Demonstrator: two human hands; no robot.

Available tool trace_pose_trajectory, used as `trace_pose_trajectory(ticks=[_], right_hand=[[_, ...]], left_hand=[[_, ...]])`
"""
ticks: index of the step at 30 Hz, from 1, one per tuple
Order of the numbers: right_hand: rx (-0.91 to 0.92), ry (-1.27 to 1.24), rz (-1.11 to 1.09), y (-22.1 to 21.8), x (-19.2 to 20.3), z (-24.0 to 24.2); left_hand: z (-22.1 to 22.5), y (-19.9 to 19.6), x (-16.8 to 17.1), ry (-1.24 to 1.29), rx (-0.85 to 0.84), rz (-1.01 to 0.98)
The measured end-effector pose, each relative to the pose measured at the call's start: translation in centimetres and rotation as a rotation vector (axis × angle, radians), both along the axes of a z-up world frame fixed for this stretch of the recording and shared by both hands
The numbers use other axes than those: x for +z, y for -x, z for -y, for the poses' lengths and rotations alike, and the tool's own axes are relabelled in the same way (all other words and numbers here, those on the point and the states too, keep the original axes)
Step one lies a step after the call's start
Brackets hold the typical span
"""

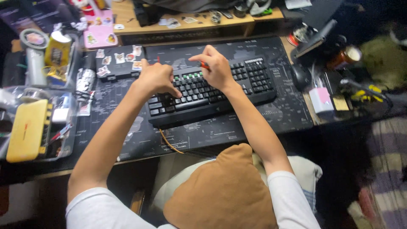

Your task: Inspecting and disassembling a mechanical keyboard using a screwdriver for maintenance or repair.

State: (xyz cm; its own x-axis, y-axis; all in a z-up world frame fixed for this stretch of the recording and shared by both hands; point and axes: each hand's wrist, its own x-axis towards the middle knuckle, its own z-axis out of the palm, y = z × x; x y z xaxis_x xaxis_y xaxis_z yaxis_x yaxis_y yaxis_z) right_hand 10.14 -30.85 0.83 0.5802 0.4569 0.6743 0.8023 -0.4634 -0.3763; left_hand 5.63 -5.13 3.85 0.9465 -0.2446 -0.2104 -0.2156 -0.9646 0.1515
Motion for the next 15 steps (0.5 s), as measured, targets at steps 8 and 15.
trace_pose_trajectory(ticks=[8, 15], right_hand=[[0.044, -0.081, 0.004, -1.1, -1.3, 0.0], [0.263, -0.381, -0.425, 3.6, 3.9, -1.7]], left_hand=[[-3.5, 3.6, 0.6, 0.469, -0.058, 0.189], [-5.2, 5.7, 0.2, 0.811, -0.073, 0.085]])
